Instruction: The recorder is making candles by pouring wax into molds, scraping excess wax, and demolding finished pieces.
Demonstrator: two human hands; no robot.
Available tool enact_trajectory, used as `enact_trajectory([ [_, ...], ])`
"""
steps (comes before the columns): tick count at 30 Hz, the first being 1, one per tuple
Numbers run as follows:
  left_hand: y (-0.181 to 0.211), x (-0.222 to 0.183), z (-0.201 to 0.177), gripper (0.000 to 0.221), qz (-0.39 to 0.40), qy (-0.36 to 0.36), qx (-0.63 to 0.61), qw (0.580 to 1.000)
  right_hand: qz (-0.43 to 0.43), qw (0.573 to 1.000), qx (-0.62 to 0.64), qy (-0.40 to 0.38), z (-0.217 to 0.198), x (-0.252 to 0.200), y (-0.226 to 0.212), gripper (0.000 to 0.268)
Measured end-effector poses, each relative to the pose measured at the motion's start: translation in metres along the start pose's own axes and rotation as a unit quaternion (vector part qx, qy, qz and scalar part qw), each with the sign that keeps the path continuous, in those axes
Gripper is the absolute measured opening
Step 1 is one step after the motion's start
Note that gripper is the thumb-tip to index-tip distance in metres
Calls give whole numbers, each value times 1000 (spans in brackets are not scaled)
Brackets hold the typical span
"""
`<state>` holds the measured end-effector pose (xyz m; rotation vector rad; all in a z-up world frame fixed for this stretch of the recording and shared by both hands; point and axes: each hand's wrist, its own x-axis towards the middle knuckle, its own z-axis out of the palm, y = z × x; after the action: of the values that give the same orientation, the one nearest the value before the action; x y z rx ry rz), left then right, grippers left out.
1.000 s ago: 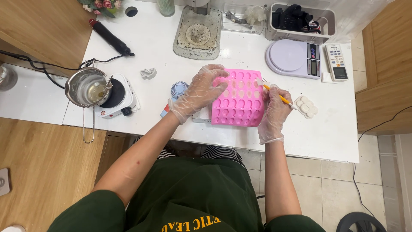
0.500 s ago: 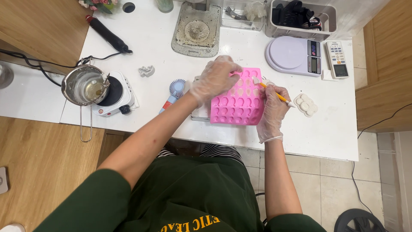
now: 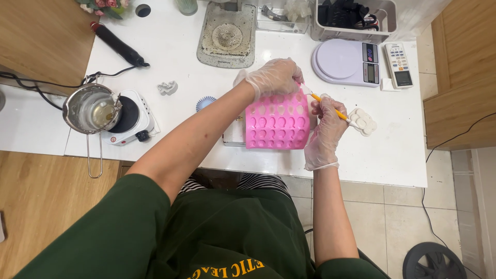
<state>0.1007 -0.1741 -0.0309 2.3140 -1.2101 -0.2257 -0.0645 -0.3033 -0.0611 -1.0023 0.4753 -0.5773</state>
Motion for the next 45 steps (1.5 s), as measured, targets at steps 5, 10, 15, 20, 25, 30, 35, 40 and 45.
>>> enact_trajectory([
  [5, 9, -13, -24, 40, -75, -65, -323, 941, -27, 999, 7, -23, 4, 2, -7, 14],
  [10, 17, -32, -43, 29, -156, -48, -413, 896, -33, 998, 6, -53, 15, -1, -23, 13],
  [15, 19, -47, -51, 21, -154, -8, -491, 858, -80, 996, -6, -48, -5, 17, -32, 9],
  [20, 18, -95, -62, 22, -156, 58, -509, 845, -123, 965, -230, -30, -22, 44, -41, 14],
  [25, 47, -191, -79, 26, -236, 174, -525, 799, 5, 861, -500, -88, 34, 29, -66, 25],
  [30, 21, -282, -56, 29, -345, 249, -542, 725, 62, 788, -599, -125, 45, 28, -52, 24],
  [35, -11, -352, -14, 29, -352, 324, -578, 662, 52, 840, -527, -114, 42, 22, -48, 15],
  [40, 12, -340, -16, 28, -336, 341, -598, 643, 39, 874, -469, -120, 33, 37, -34, 14],
  [45, 22, -305, -6, 28, -292, 309, -624, 655, 64, 921, -362, -127, 6, 63, -25, 13],
])
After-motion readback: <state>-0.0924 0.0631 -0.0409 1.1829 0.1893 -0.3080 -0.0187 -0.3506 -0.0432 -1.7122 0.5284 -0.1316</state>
